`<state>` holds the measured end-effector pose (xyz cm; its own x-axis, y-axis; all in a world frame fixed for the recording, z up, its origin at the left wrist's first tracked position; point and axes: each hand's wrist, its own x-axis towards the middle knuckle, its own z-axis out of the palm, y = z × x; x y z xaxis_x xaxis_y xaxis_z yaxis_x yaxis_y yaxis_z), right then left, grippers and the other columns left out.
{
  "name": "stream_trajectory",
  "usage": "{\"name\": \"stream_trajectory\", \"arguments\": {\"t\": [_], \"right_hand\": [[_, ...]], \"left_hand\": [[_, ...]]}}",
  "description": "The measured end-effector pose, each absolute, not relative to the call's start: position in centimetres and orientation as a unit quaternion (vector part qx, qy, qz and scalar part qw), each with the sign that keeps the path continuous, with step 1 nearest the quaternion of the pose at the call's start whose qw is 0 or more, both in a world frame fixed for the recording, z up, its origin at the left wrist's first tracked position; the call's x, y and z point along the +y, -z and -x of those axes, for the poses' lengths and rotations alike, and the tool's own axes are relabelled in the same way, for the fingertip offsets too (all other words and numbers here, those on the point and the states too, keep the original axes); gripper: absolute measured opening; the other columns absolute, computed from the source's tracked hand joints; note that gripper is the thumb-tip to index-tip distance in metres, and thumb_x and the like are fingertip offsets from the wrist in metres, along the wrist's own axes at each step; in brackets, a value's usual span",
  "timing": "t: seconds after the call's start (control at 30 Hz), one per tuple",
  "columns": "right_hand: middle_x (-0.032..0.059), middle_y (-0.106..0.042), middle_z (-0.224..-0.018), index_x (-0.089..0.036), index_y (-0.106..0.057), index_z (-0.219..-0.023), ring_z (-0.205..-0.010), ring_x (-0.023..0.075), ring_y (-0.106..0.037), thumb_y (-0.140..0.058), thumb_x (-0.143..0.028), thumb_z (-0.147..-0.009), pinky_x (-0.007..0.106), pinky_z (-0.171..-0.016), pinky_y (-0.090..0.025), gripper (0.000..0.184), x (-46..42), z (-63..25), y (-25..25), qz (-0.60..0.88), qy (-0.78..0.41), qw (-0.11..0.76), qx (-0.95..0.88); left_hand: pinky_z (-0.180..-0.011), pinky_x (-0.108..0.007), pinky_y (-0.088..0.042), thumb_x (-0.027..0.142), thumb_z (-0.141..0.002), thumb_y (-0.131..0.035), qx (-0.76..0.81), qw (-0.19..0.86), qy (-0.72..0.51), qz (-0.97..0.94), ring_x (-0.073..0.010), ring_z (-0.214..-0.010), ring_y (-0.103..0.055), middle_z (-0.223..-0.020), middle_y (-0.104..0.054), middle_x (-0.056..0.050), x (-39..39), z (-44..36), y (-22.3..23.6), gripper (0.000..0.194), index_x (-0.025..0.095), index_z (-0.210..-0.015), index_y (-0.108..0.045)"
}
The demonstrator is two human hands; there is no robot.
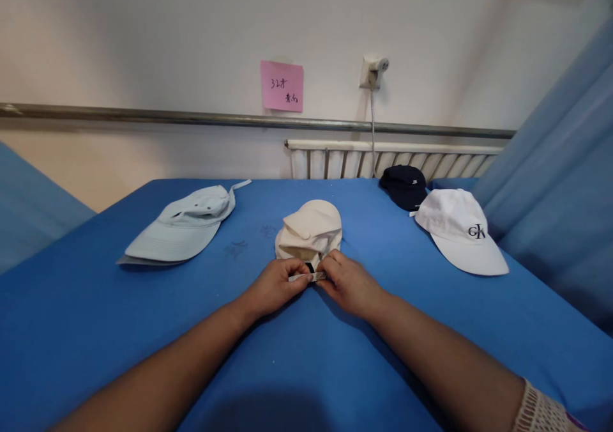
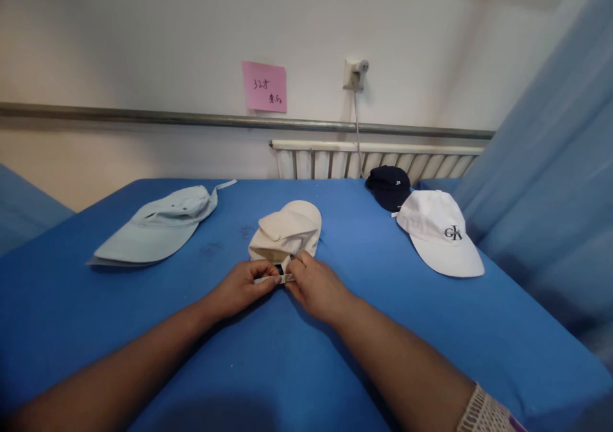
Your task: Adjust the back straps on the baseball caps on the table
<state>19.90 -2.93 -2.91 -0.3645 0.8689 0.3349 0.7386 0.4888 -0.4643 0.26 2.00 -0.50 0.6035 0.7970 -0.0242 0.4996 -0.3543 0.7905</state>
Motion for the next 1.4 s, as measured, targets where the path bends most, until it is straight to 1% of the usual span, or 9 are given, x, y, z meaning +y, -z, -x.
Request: {"name": "stream_trajectory", "arguments": {"t": [0.2, 0.33, 0.53, 0.77, 0.93, 1.07, 1.2, 1.4], "right_hand": [[0.0061, -0.056, -0.096, -0.019, -0.054, -0.098, -0.083, 0.0181, -0.057, -0.055, -0.019, -0.091, 0.031, -0.072, -0.047, 0.007, -2.94, -19.81, 3.01, 0.479, -0.134, 0.279, -0.821], [0.0058, -0.057, -0.097, -0.02, -0.055, -0.1, -0.083, 0.0177, -0.058, -0.055, -0.02, -0.092, 0.031, -0.074, -0.048, 0.008, -2.91, -20.03, 2.93, 0.458, -0.145, 0.288, -0.828], [0.0067, -0.059, -0.1, -0.02, -0.055, -0.102, -0.086, 0.0189, -0.059, -0.054, -0.023, -0.092, 0.032, -0.075, -0.048, 0.01, -2.92, -20.3, 2.7, 0.46, -0.138, 0.277, -0.832], [0.0055, -0.059, -0.097, -0.021, -0.055, -0.101, -0.085, 0.0184, -0.059, -0.056, -0.02, -0.09, 0.032, -0.076, -0.047, 0.011, -2.9, -20.28, 2.8, 0.437, -0.139, 0.291, -0.84], [0.0059, -0.059, -0.097, -0.02, -0.055, -0.099, -0.084, 0.0181, -0.058, -0.055, -0.022, -0.091, 0.031, -0.075, -0.048, 0.009, -2.91, -20.28, 2.73, 0.44, -0.136, 0.296, -0.837], [0.006, -0.059, -0.097, -0.019, -0.055, -0.101, -0.085, 0.0177, -0.059, -0.055, -0.022, -0.092, 0.031, -0.077, -0.048, 0.01, -2.88, -20.32, 2.75, 0.435, -0.14, 0.295, -0.839], [0.0063, -0.059, -0.097, -0.019, -0.056, -0.102, -0.087, 0.018, -0.058, -0.053, -0.023, -0.093, 0.031, -0.078, -0.048, 0.01, -2.82, -20.36, 2.87, 0.422, -0.138, 0.302, -0.844], [0.0054, -0.059, -0.095, -0.019, -0.056, -0.101, -0.084, 0.0174, -0.058, -0.055, -0.022, -0.092, 0.031, -0.076, -0.047, 0.01, -2.7, -20.27, 3.04, 0.414, -0.143, 0.316, -0.841]], "left_hand": [[-0.062, -0.023, -0.04, 0.036, -0.082, -0.056, 0.4, 0.398, -0.184, -0.805, -0.0132, -0.065, -0.052, -0.069, -0.063, 0.001, 1.96, -0.32, 0.45, 0.024, 0.016, -0.075, -0.068], [-0.061, -0.022, -0.039, 0.036, -0.082, -0.056, 0.396, 0.407, -0.18, -0.803, -0.013, -0.065, -0.052, -0.068, -0.063, 0.002, 2.03, -0.29, 0.51, 0.024, 0.016, -0.075, -0.068], [-0.059, -0.022, -0.038, 0.04, -0.082, -0.057, 0.397, 0.411, -0.174, -0.802, -0.0126, -0.063, -0.051, -0.066, -0.061, 0.002, 2.1, -0.22, 0.62, 0.028, 0.016, -0.075, -0.068], [-0.061, -0.022, -0.039, 0.036, -0.082, -0.056, 0.397, 0.404, -0.183, -0.803, -0.0134, -0.065, -0.052, -0.068, -0.062, 0.002, 1.94, -0.29, 0.62, 0.024, 0.016, -0.075, -0.068], [-0.059, -0.022, -0.038, 0.04, -0.082, -0.057, 0.392, 0.426, -0.185, -0.794, -0.0123, -0.062, -0.049, -0.065, -0.058, 0.002, 1.93, -0.27, 0.67, 0.028, 0.016, -0.075, -0.066], [-0.057, -0.022, -0.035, 0.04, -0.081, -0.058, 0.389, 0.433, -0.189, -0.791, -0.0111, -0.06, -0.046, -0.063, -0.056, 0.003, 1.95, -0.2, 0.79, 0.028, 0.015, -0.073, -0.065], [-0.057, -0.022, -0.035, 0.042, -0.082, -0.058, 0.383, 0.443, -0.186, -0.789, -0.0113, -0.061, -0.046, -0.064, -0.055, 0.003, 1.89, -0.18, 0.88, 0.029, 0.015, -0.075, -0.065], [-0.06, -0.023, -0.038, 0.04, -0.083, -0.057, 0.389, 0.421, -0.196, -0.795, -0.0121, -0.063, -0.048, -0.066, -0.056, 0.002, 1.74, -0.3, 0.8, 0.027, 0.015, -0.074, -0.065]]}}
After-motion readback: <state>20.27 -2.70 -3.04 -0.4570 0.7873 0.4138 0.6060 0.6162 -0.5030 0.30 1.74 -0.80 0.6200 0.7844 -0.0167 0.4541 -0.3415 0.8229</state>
